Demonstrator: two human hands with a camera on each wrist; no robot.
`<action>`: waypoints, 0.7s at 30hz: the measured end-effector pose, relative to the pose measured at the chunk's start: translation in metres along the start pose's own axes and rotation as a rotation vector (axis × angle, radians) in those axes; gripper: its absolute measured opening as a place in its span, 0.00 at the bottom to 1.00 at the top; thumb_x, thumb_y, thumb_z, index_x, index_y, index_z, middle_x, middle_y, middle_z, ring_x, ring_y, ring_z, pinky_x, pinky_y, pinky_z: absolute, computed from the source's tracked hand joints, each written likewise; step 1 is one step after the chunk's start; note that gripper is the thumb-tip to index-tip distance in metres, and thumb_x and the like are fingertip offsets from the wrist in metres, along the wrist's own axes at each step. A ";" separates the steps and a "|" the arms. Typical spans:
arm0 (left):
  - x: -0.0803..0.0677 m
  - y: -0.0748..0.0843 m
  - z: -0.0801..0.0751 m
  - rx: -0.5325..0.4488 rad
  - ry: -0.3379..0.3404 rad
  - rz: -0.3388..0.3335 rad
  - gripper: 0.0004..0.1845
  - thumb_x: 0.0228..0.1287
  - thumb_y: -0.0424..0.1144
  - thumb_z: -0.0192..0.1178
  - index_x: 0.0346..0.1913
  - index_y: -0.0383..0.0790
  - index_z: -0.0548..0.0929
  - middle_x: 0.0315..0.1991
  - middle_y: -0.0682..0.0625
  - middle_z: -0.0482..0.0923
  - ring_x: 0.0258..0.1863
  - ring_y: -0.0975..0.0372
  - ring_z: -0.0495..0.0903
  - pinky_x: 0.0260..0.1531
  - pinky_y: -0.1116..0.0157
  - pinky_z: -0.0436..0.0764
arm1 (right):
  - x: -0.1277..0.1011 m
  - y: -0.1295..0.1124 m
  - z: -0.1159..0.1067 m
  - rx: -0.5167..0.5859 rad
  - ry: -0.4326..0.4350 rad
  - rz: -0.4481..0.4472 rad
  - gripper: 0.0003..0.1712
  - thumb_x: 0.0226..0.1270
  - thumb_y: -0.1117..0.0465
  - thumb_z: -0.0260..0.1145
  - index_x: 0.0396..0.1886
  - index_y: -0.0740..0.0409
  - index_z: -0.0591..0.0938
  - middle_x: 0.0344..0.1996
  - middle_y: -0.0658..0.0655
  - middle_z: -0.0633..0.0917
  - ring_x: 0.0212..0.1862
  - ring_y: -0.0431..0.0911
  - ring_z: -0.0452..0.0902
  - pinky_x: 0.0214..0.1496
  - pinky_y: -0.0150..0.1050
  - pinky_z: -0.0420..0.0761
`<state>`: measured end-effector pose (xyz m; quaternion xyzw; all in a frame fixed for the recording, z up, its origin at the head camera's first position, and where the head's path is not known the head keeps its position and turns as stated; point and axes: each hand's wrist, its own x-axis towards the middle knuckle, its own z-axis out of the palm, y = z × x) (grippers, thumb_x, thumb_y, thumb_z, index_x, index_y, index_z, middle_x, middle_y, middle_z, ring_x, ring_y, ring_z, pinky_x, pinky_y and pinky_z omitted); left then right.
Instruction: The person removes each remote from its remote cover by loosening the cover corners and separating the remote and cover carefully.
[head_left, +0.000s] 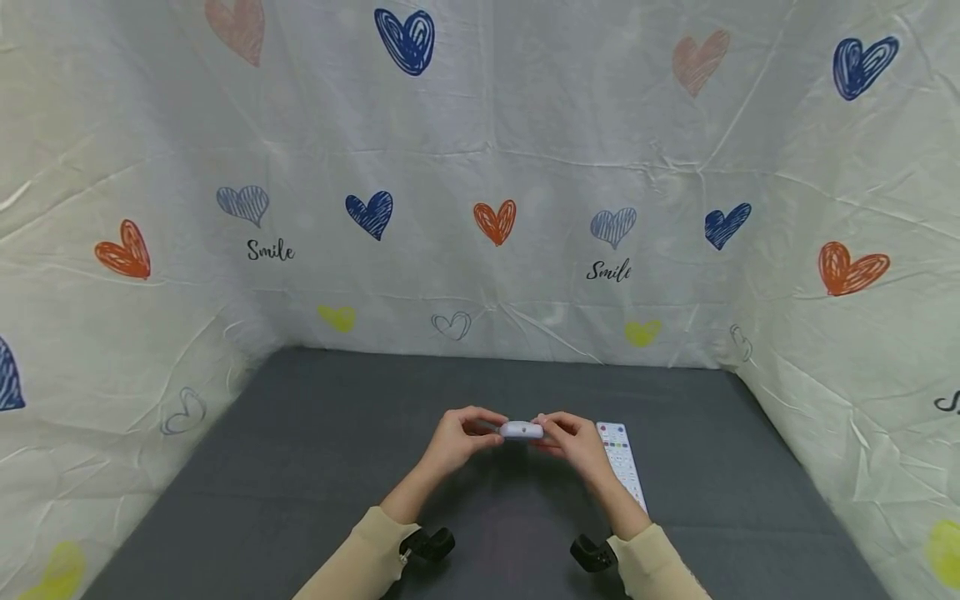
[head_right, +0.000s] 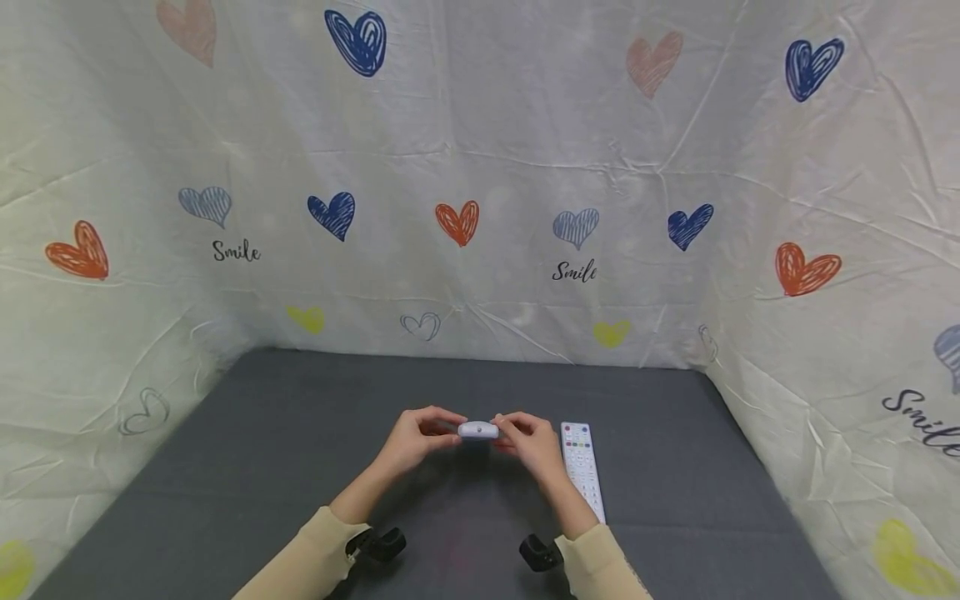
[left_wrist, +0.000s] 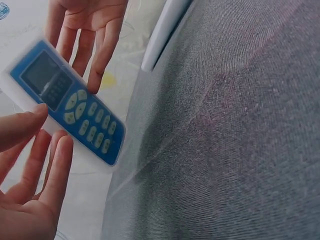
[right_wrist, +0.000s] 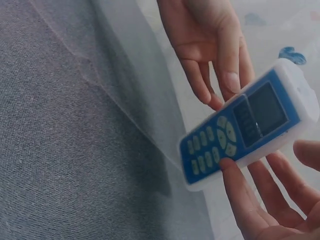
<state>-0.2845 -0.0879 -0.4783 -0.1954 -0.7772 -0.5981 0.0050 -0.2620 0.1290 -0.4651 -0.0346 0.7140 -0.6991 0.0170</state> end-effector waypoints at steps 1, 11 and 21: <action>0.000 0.000 0.000 -0.009 -0.001 0.000 0.13 0.53 0.30 0.68 0.44 0.39 0.86 0.45 0.41 0.82 0.39 0.53 0.85 0.35 0.66 0.83 | 0.000 0.001 0.000 -0.010 0.005 -0.003 0.16 0.66 0.60 0.63 0.45 0.70 0.82 0.41 0.61 0.85 0.37 0.47 0.86 0.45 0.47 0.83; -0.006 -0.006 0.000 -0.149 0.037 -0.110 0.14 0.60 0.32 0.64 0.48 0.33 0.83 0.46 0.39 0.82 0.42 0.57 0.83 0.42 0.62 0.83 | -0.003 0.003 0.003 -0.037 -0.038 -0.009 0.18 0.57 0.65 0.70 0.46 0.70 0.82 0.43 0.64 0.84 0.38 0.43 0.83 0.43 0.39 0.84; -0.007 -0.008 0.003 -0.218 0.070 -0.181 0.18 0.56 0.35 0.68 0.48 0.30 0.81 0.44 0.38 0.82 0.39 0.58 0.84 0.41 0.60 0.84 | -0.012 -0.006 0.005 -0.148 -0.038 -0.018 0.22 0.52 0.68 0.72 0.48 0.69 0.80 0.46 0.68 0.82 0.46 0.56 0.80 0.44 0.44 0.83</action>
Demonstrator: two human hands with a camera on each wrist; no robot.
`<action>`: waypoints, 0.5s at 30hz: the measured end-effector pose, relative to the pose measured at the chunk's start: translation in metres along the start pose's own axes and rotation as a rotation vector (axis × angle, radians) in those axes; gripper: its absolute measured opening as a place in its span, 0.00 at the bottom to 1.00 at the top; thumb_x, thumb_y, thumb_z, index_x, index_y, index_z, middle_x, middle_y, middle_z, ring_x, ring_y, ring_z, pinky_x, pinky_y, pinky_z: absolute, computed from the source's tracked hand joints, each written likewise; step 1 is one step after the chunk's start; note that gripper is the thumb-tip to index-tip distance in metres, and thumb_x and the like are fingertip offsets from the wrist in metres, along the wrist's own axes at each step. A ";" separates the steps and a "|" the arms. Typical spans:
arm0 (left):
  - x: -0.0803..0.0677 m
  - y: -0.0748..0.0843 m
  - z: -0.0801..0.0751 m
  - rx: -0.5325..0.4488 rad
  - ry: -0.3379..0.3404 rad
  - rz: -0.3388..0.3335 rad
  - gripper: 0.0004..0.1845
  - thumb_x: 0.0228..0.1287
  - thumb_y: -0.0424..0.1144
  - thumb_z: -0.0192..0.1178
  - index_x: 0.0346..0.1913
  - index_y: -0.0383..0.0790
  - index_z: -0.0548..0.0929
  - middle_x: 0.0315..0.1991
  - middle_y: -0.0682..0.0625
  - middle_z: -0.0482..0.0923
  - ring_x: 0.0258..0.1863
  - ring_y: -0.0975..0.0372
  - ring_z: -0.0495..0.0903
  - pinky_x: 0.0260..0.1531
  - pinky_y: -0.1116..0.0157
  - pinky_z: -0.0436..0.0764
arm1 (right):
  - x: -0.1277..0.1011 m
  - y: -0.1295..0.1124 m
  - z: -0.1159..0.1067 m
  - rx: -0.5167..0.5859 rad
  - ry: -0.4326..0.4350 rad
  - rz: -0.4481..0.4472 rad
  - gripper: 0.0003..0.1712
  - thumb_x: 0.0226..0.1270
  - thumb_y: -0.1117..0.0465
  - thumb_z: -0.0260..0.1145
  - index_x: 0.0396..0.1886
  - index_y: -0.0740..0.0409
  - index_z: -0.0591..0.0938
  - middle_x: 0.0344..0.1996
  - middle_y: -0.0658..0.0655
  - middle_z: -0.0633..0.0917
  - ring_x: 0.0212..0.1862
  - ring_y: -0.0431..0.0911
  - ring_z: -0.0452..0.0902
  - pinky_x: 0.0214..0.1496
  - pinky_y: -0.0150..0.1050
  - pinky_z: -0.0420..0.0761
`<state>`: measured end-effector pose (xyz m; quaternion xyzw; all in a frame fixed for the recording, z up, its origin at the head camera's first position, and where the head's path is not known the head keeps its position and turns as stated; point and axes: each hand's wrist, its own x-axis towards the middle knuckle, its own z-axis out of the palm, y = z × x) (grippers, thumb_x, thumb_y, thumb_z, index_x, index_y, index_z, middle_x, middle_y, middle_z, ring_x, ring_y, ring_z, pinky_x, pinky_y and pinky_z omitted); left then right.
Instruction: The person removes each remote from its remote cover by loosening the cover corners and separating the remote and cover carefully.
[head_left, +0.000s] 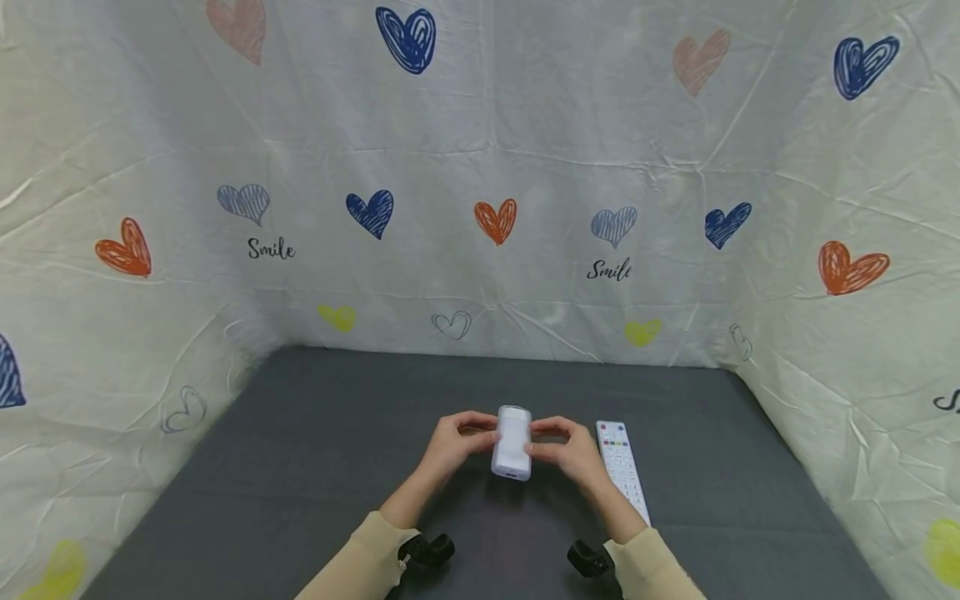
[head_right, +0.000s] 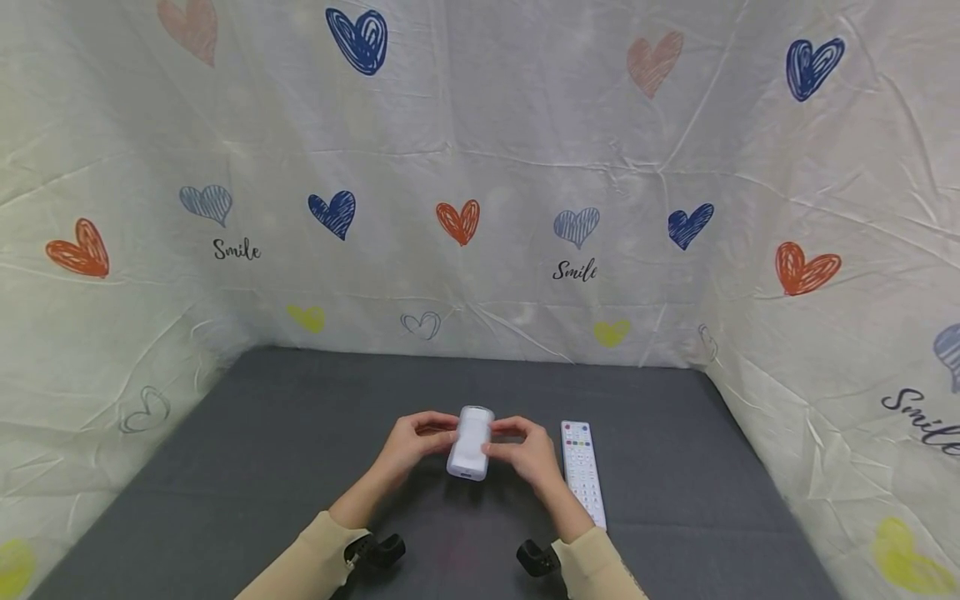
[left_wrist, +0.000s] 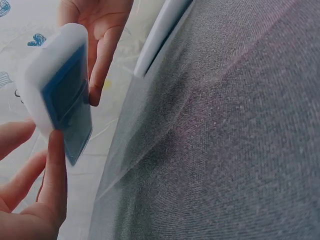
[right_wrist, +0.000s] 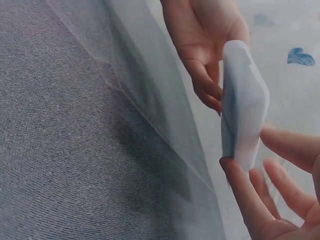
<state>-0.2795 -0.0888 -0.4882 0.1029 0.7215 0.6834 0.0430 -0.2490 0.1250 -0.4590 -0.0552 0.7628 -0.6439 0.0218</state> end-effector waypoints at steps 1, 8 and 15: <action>0.000 0.000 0.000 0.007 0.001 -0.006 0.19 0.55 0.35 0.68 0.49 0.31 0.81 0.44 0.38 0.82 0.39 0.59 0.84 0.40 0.61 0.84 | 0.001 0.003 0.000 -0.010 0.007 0.001 0.23 0.51 0.67 0.73 0.49 0.68 0.80 0.47 0.67 0.82 0.49 0.58 0.79 0.45 0.44 0.82; -0.001 -0.001 0.001 0.061 -0.005 -0.036 0.22 0.53 0.36 0.70 0.51 0.32 0.80 0.45 0.38 0.81 0.39 0.58 0.84 0.40 0.60 0.84 | 0.008 0.021 0.002 -0.054 0.027 0.040 0.33 0.48 0.62 0.76 0.57 0.61 0.77 0.50 0.63 0.83 0.54 0.55 0.78 0.52 0.48 0.77; -0.003 0.004 0.000 0.077 -0.043 -0.054 0.24 0.52 0.31 0.70 0.53 0.29 0.78 0.46 0.34 0.80 0.39 0.56 0.84 0.38 0.59 0.84 | 0.009 0.025 0.003 0.047 -0.064 0.041 0.34 0.50 0.69 0.73 0.59 0.71 0.73 0.53 0.71 0.79 0.47 0.56 0.83 0.49 0.43 0.82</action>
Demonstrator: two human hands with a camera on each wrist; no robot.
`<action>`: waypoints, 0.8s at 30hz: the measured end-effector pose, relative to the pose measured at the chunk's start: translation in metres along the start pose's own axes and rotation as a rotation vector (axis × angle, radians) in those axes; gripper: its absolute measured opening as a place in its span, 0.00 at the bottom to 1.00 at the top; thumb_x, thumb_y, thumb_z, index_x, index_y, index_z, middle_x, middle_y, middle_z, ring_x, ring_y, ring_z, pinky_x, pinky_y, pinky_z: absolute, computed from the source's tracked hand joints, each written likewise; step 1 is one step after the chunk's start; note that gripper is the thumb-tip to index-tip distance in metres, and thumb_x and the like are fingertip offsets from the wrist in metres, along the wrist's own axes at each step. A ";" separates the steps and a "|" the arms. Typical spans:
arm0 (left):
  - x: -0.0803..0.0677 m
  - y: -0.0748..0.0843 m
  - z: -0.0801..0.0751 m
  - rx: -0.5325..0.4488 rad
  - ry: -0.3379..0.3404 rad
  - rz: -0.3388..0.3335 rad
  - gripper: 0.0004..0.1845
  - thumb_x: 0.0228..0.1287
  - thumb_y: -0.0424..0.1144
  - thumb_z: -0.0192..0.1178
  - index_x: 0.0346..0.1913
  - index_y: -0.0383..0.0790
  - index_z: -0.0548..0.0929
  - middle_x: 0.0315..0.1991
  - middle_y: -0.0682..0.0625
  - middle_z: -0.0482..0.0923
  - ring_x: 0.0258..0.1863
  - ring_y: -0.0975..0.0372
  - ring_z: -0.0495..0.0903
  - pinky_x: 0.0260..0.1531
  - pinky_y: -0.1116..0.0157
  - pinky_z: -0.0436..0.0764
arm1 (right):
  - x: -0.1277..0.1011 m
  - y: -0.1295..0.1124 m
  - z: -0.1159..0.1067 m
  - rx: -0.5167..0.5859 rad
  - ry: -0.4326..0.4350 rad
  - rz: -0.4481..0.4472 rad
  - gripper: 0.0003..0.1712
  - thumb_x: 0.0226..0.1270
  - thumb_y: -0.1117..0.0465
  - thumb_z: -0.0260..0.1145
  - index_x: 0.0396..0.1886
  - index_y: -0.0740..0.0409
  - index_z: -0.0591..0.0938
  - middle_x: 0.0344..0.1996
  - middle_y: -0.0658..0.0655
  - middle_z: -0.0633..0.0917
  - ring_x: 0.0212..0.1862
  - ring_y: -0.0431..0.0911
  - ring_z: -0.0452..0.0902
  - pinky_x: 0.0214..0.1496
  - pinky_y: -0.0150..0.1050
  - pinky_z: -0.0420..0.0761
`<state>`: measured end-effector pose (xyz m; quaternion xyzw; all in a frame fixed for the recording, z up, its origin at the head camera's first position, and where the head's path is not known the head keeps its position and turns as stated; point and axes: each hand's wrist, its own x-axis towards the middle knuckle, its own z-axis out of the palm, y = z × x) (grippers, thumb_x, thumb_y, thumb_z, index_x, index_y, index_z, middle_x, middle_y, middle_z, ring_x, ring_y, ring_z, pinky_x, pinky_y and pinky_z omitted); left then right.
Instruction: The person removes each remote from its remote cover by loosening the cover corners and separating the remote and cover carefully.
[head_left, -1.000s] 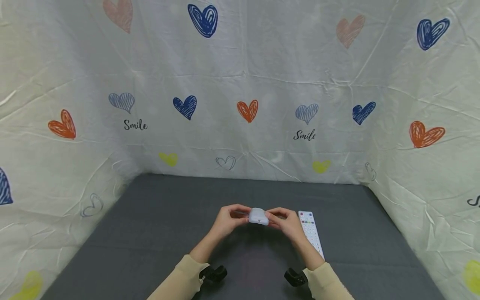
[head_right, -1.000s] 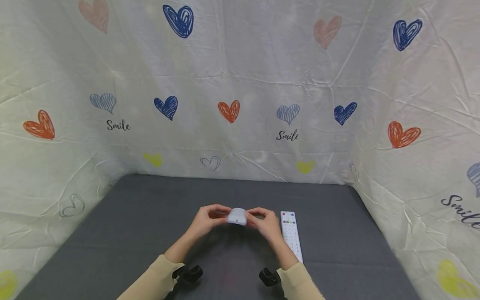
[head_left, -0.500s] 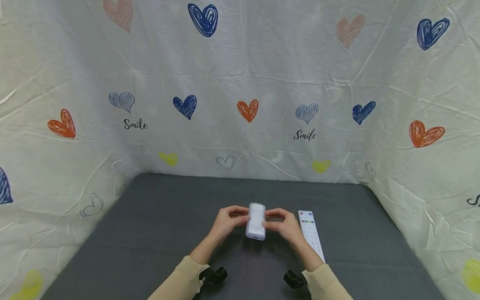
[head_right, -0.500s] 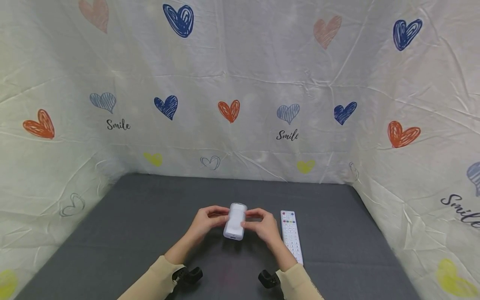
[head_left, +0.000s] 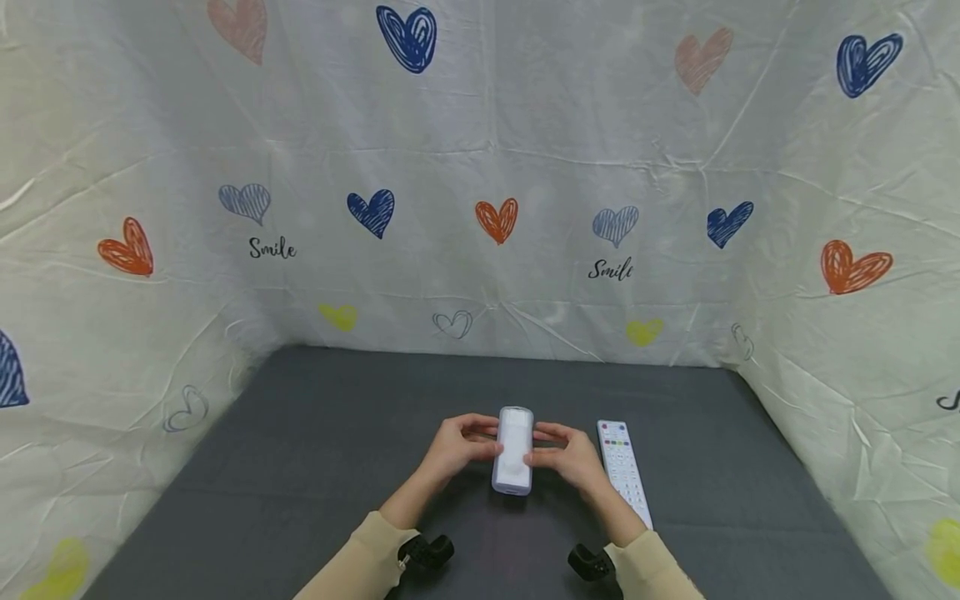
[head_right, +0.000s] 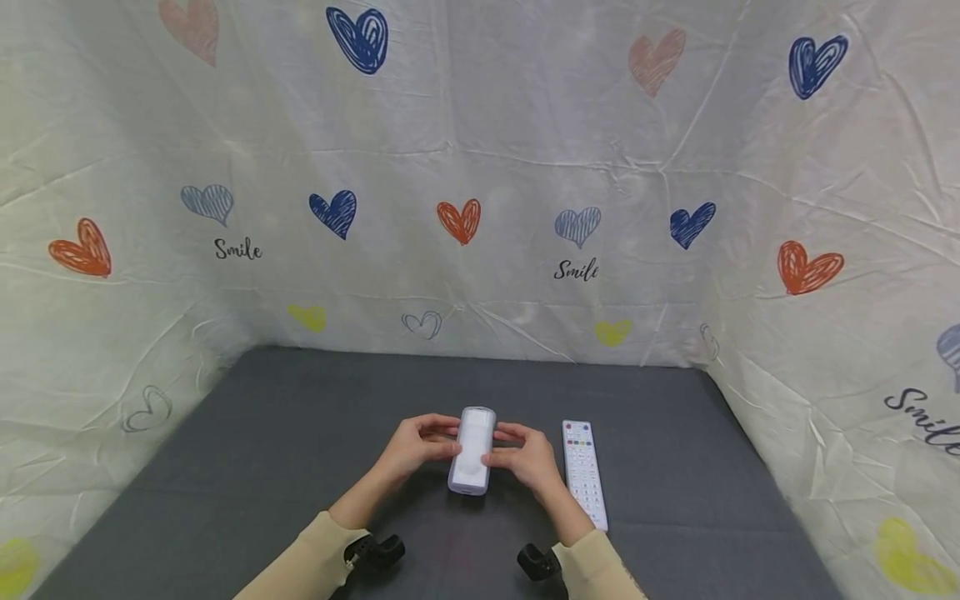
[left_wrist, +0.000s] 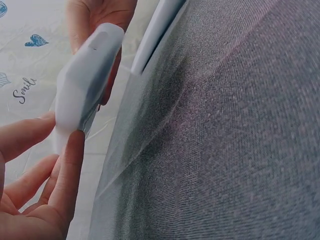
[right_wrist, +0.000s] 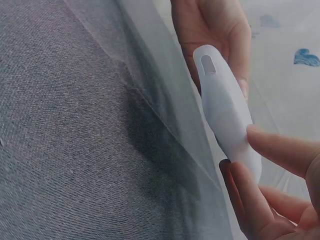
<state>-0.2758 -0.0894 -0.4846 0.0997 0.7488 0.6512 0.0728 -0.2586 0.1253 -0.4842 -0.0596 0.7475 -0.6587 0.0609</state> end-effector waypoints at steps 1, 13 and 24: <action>-0.002 0.003 0.000 -0.004 -0.010 0.004 0.24 0.52 0.30 0.69 0.53 0.27 0.78 0.47 0.33 0.80 0.39 0.55 0.84 0.38 0.59 0.84 | 0.000 0.000 0.000 0.013 -0.012 -0.005 0.34 0.50 0.71 0.73 0.59 0.72 0.73 0.54 0.72 0.78 0.47 0.57 0.83 0.48 0.43 0.82; -0.001 -0.001 0.002 0.030 -0.021 0.007 0.24 0.47 0.27 0.71 0.51 0.27 0.78 0.43 0.36 0.80 0.35 0.58 0.83 0.35 0.59 0.85 | -0.002 0.004 0.004 -0.058 0.004 -0.014 0.35 0.48 0.71 0.74 0.59 0.71 0.74 0.53 0.70 0.80 0.51 0.58 0.81 0.48 0.42 0.82; 0.004 -0.012 0.002 0.135 -0.036 -0.052 0.24 0.45 0.28 0.72 0.49 0.30 0.78 0.38 0.40 0.81 0.32 0.60 0.81 0.32 0.62 0.83 | -0.001 0.017 0.009 -0.103 0.017 -0.030 0.34 0.46 0.70 0.75 0.56 0.72 0.76 0.49 0.69 0.82 0.48 0.55 0.83 0.46 0.38 0.83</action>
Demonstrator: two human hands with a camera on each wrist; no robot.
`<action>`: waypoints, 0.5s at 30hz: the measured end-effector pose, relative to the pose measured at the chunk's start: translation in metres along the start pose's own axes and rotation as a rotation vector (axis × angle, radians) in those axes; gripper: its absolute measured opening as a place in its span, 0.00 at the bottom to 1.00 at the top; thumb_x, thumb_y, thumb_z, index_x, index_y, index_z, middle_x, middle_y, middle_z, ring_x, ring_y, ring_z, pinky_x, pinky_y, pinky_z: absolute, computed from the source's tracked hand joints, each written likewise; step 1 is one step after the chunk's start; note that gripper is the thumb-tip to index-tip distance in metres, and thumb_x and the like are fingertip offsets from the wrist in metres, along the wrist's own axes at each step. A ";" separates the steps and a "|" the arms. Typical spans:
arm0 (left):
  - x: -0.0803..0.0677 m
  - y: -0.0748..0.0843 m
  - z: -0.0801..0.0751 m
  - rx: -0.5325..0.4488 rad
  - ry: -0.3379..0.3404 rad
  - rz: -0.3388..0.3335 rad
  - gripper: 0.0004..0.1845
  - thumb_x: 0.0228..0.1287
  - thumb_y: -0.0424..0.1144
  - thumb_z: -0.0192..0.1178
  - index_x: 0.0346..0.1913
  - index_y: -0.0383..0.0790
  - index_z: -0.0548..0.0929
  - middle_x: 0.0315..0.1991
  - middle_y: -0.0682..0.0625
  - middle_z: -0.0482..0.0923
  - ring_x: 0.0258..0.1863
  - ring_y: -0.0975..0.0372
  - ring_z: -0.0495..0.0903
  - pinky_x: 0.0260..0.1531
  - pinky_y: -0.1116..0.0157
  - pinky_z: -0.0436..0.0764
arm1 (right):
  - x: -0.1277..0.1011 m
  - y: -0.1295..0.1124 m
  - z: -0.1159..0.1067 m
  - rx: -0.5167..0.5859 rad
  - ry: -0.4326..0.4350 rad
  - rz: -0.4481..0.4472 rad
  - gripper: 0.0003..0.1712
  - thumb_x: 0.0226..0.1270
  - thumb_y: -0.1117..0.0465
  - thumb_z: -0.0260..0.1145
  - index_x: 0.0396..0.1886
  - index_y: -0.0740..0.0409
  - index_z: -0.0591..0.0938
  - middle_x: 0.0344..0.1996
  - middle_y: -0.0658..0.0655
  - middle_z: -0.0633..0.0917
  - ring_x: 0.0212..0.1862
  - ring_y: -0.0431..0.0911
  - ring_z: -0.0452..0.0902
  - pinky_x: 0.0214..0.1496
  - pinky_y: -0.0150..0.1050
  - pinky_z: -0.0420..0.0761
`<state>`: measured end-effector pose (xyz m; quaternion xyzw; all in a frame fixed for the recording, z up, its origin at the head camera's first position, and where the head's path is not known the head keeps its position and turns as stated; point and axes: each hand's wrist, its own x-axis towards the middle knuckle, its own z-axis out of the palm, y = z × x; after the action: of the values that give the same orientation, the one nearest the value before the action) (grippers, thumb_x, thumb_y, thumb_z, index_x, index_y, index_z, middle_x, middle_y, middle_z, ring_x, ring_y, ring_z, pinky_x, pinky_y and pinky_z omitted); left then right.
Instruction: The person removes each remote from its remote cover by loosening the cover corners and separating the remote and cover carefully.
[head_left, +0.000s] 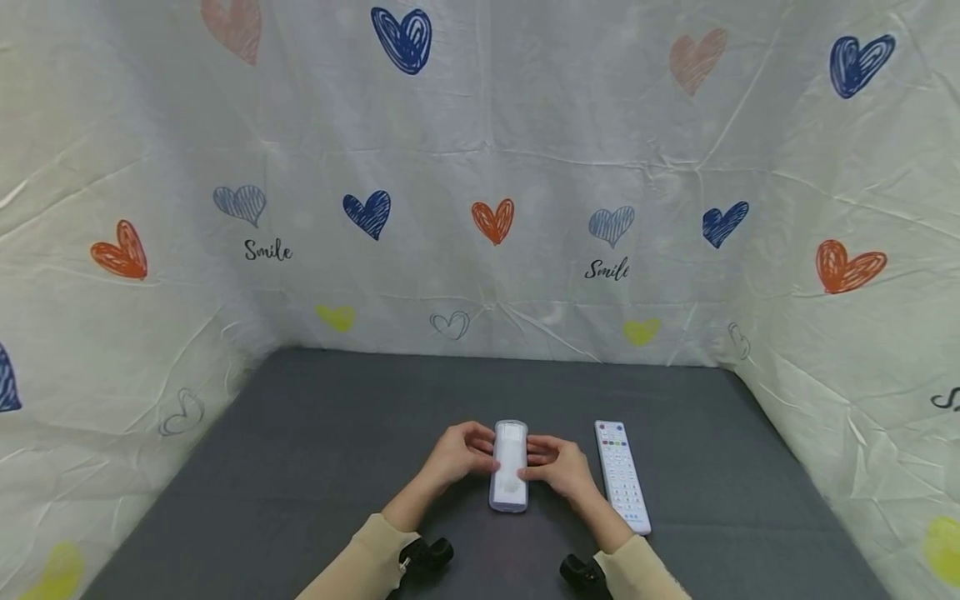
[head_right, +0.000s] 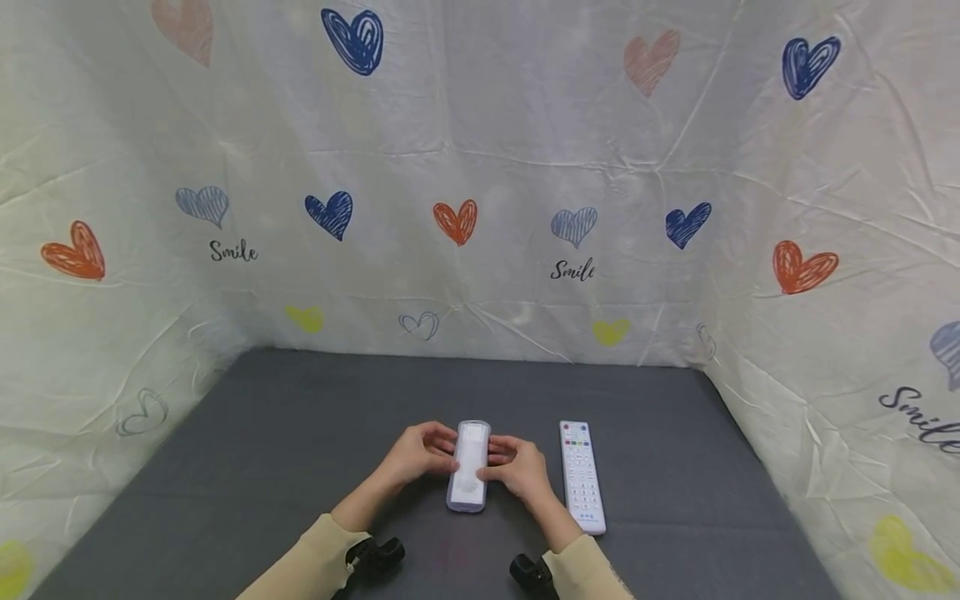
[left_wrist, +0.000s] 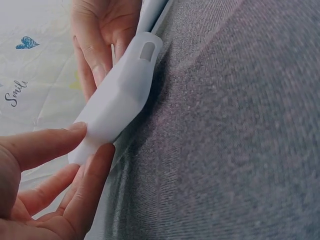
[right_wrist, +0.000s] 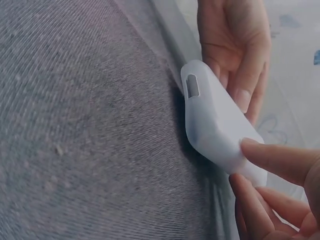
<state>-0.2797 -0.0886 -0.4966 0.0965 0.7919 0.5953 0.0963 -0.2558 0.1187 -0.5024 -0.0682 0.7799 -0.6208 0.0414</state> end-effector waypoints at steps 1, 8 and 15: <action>0.000 0.000 0.000 -0.003 -0.003 -0.003 0.24 0.45 0.28 0.72 0.49 0.30 0.78 0.38 0.40 0.80 0.32 0.60 0.81 0.32 0.62 0.83 | 0.000 0.001 0.000 -0.005 0.002 0.006 0.34 0.46 0.70 0.75 0.56 0.71 0.76 0.49 0.69 0.82 0.48 0.55 0.83 0.46 0.38 0.83; 0.001 -0.003 0.002 -0.011 -0.012 -0.029 0.24 0.45 0.27 0.72 0.49 0.29 0.78 0.38 0.39 0.80 0.30 0.60 0.81 0.31 0.61 0.84 | 0.001 0.005 0.003 -0.017 0.015 0.029 0.33 0.46 0.70 0.75 0.55 0.72 0.76 0.49 0.69 0.82 0.47 0.55 0.83 0.45 0.39 0.83; 0.001 -0.008 0.002 -0.027 -0.013 -0.043 0.24 0.46 0.27 0.71 0.49 0.28 0.78 0.38 0.39 0.80 0.30 0.60 0.81 0.31 0.61 0.84 | -0.004 0.000 0.004 -0.015 0.019 0.024 0.32 0.47 0.71 0.74 0.55 0.74 0.76 0.48 0.70 0.82 0.47 0.57 0.83 0.45 0.39 0.83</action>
<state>-0.2807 -0.0883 -0.5049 0.0821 0.7851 0.6030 0.1155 -0.2514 0.1149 -0.5033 -0.0533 0.7857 -0.6149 0.0410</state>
